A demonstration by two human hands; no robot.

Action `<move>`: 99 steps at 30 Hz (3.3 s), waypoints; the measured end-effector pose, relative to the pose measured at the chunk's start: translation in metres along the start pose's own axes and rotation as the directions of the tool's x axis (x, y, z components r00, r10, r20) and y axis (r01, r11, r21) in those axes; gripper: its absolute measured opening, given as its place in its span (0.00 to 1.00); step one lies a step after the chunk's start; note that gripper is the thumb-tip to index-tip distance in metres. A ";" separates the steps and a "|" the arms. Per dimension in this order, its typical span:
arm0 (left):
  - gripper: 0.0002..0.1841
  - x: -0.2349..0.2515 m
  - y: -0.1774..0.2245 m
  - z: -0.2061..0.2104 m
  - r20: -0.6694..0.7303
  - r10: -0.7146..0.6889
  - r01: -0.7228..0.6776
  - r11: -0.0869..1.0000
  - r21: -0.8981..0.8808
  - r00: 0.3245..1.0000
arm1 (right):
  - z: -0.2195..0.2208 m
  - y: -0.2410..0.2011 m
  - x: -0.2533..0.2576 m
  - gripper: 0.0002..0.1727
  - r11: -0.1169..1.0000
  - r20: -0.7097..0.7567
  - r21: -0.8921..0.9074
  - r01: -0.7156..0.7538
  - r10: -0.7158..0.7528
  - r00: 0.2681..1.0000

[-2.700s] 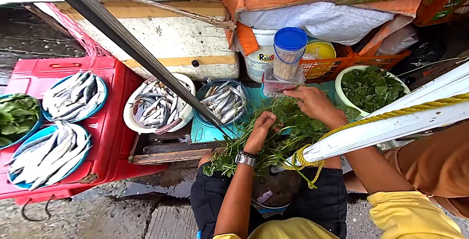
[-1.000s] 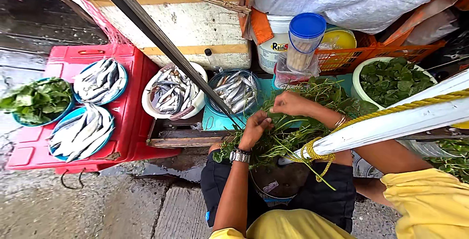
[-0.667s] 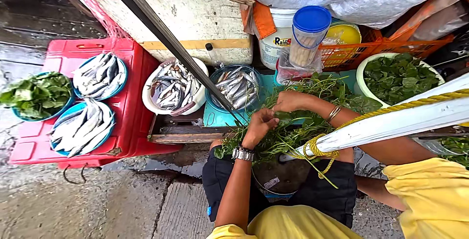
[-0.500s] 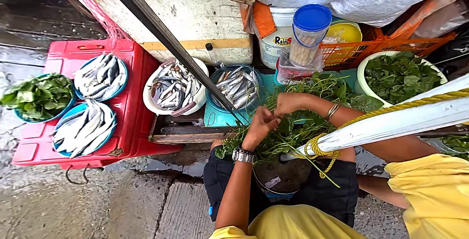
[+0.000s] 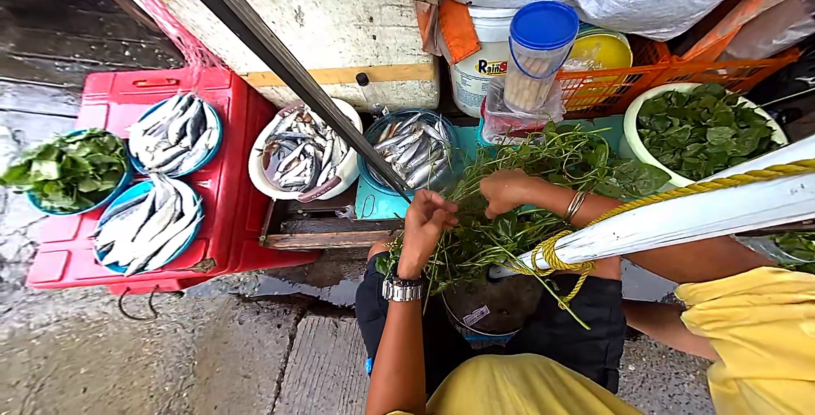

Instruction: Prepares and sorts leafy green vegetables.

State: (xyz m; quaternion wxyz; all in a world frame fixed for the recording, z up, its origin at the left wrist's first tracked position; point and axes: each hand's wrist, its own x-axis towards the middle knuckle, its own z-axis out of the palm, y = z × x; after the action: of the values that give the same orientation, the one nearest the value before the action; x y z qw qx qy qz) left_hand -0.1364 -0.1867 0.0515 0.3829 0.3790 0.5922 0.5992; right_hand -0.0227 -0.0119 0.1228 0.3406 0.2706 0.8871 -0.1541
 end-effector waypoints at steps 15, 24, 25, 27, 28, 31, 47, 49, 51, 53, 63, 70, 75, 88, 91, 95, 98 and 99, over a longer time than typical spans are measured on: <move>0.13 -0.042 -0.018 0.033 0.141 -0.344 0.348 0.937 -0.008 0.928 | 0.004 0.025 0.003 0.17 0.929 -0.130 0.370 0.011 0.040 0.991; 0.18 -0.033 -0.022 0.045 0.153 -0.355 0.328 0.928 0.174 0.922 | 0.018 0.046 -0.021 0.12 0.610 -0.315 0.737 0.289 -0.068 0.947; 0.19 -0.032 -0.024 0.047 0.157 -0.344 0.312 0.930 0.195 0.926 | 0.026 0.057 -0.006 0.11 0.553 -0.348 0.761 0.340 -0.095 0.933; 0.19 -0.030 -0.027 0.050 0.165 -0.328 0.286 0.928 0.238 0.930 | 0.026 0.064 -0.001 0.10 0.443 -0.410 0.799 0.408 -0.096 0.907; 0.18 -0.030 -0.028 0.052 0.162 -0.319 0.272 0.926 0.260 0.934 | 0.022 0.065 -0.004 0.11 0.402 -0.443 0.804 0.439 -0.087 0.892; 0.18 -0.029 -0.031 0.055 0.143 -0.310 0.256 0.917 0.307 0.940 | 0.012 0.069 -0.011 0.12 0.346 -0.526 0.783 0.517 -0.076 0.847; 0.12 -0.037 -0.031 0.069 0.009 -0.177 0.173 0.972 0.160 0.984 | 0.016 0.038 -0.024 0.03 0.511 -0.428 0.682 0.523 -0.301 0.852; 0.11 -0.037 -0.030 0.070 0.008 -0.150 0.148 0.979 0.139 0.989 | 0.017 0.032 -0.019 0.02 0.606 -0.446 0.515 0.606 -0.414 0.794; 0.11 -0.037 -0.028 0.071 0.014 -0.146 0.143 0.983 0.118 0.989 | 0.015 0.020 -0.035 0.04 0.714 -0.449 0.315 0.626 -0.469 0.761; 0.11 -0.037 -0.026 0.073 0.019 -0.150 0.148 0.985 0.084 0.988 | 0.020 0.016 -0.037 0.09 0.797 -0.448 0.060 0.601 -0.516 0.730; 0.11 -0.039 -0.012 0.060 0.045 -0.164 0.166 0.984 -0.061 0.985 | 0.042 0.028 -0.016 0.07 0.828 -0.493 -0.223 0.514 -0.551 0.673; 0.14 -0.038 -0.012 0.045 0.141 -0.270 0.304 0.869 -0.391 0.952 | 0.024 0.039 -0.015 0.11 0.900 -0.644 0.051 0.432 -0.302 0.703; 0.17 -0.033 -0.012 0.036 0.163 -0.240 0.290 0.812 -0.506 0.957 | 0.016 0.053 -0.028 0.08 0.411 -0.670 0.576 0.707 -0.258 0.696; 0.17 0.001 0.004 0.056 0.035 -0.246 0.239 0.886 -0.397 0.969 | 0.030 0.026 -0.044 0.06 0.573 -0.470 0.541 0.615 -0.400 0.787; 0.19 0.008 0.006 0.060 0.001 -0.231 0.217 0.909 -0.355 0.973 | 0.046 0.041 -0.024 0.09 0.578 -0.574 0.411 0.705 -0.437 0.693; 0.19 0.011 0.012 0.070 0.008 -0.194 0.186 0.930 -0.317 0.981 | 0.043 0.041 -0.051 0.12 0.651 -0.673 0.284 0.704 -0.387 0.630; 0.19 0.009 0.017 0.076 0.012 -0.163 0.158 0.931 -0.329 0.986 | 0.032 0.036 -0.091 0.12 0.713 -0.604 0.401 0.575 -0.266 0.751; 0.19 0.009 0.018 0.077 0.026 -0.137 0.137 0.923 -0.361 0.990 | 0.035 0.041 -0.087 0.11 0.682 -0.652 0.406 0.608 -0.251 0.716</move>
State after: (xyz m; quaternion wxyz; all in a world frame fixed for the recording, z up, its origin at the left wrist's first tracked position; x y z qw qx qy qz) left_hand -0.0705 -0.1458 0.0703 0.4870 0.2600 0.4967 0.6697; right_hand 0.0735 -0.0280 0.1538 -0.0790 0.1680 0.8887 -0.4192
